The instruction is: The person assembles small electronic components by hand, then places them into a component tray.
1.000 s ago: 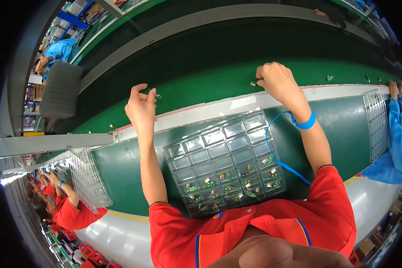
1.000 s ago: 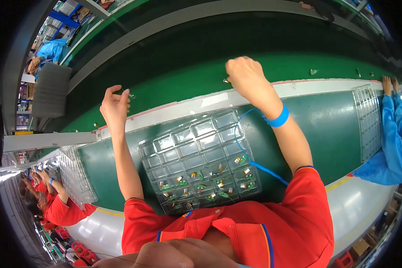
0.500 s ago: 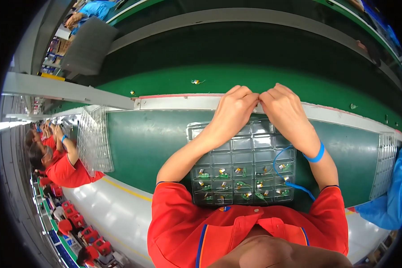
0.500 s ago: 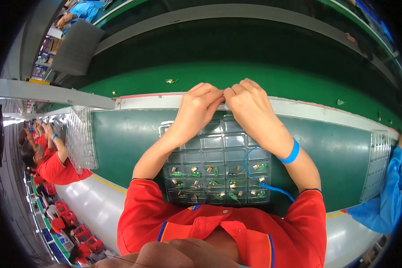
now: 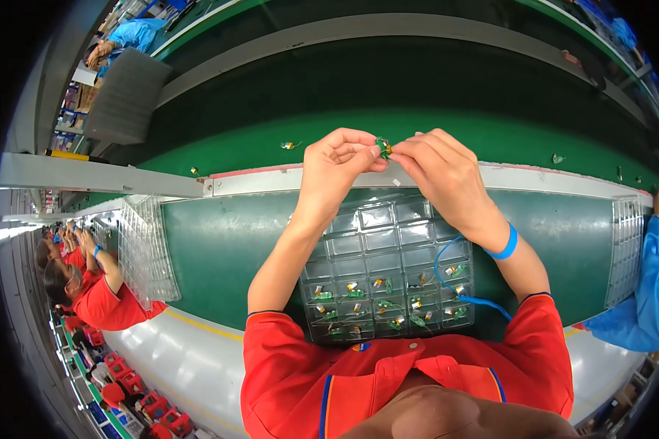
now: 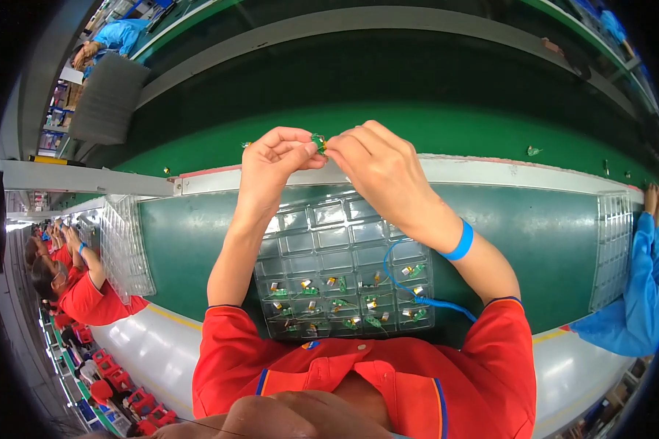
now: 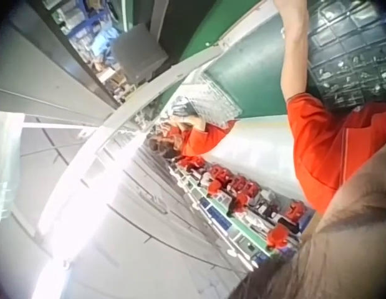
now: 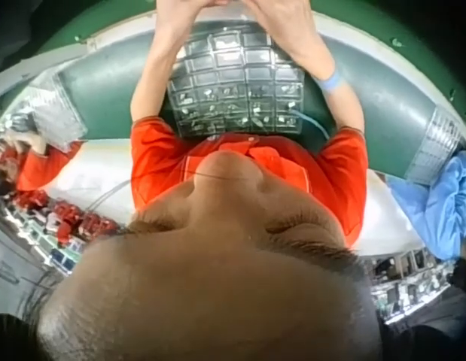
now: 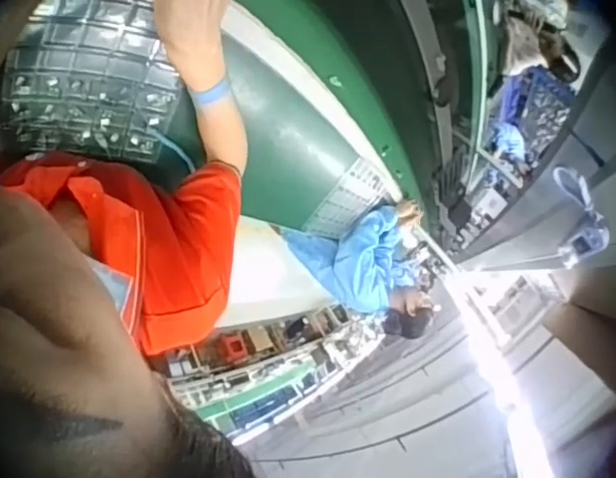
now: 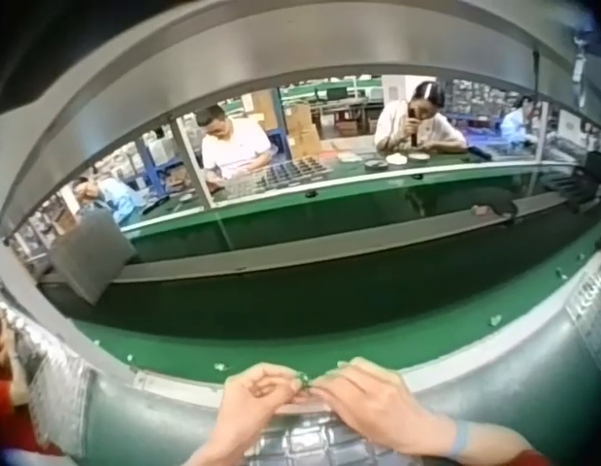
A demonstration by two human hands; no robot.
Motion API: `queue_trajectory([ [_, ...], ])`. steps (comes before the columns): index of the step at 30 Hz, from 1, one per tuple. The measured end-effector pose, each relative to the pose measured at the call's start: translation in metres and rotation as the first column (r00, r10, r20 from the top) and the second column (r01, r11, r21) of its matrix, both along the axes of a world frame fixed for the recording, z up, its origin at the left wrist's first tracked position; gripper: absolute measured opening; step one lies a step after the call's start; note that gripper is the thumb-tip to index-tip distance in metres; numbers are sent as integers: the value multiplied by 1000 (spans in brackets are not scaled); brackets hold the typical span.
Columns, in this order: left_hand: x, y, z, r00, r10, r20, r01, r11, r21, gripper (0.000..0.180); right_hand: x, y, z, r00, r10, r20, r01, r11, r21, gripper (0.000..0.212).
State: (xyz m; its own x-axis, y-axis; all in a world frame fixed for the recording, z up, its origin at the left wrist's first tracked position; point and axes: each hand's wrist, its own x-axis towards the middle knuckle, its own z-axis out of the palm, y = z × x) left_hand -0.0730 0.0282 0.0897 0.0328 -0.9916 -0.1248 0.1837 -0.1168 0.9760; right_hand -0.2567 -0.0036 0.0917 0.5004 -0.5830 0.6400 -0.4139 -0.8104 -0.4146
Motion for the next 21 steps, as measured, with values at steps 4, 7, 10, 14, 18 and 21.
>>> queue_trajectory([
  [4, 0, 2, 3, 999, -15, -47, 17, 999, 39, 15, 4, 3, 7, 995, -12, 96, 11, 1000, 8, 21],
  [7, -2, 3, 4, 997, 14, -77, -14, 1000, 5, 17, 2, 0, 2, 994, 25, 111, -26, 1000, 14, 21],
  [10, 0, 4, 8, 996, -5, -87, 7, 1000, 19, 20, 2, -2, 4, 988, 33, 149, -34, 999, 3, 21],
  [14, -4, 6, 7, 999, 28, -16, -29, 999, -30, 21, 5, 3, 4, 982, 0, 190, -2, 1000, 11, 18],
  [18, -12, 11, 3, 990, 107, 95, -98, 990, -100, 18, 7, 11, 4, 989, -44, 144, 36, 998, 54, 13],
  [21, -15, 11, 1, 986, 125, 108, -109, 984, -141, 17, 8, 15, 8, 978, -117, 171, 33, 904, 426, 10],
])
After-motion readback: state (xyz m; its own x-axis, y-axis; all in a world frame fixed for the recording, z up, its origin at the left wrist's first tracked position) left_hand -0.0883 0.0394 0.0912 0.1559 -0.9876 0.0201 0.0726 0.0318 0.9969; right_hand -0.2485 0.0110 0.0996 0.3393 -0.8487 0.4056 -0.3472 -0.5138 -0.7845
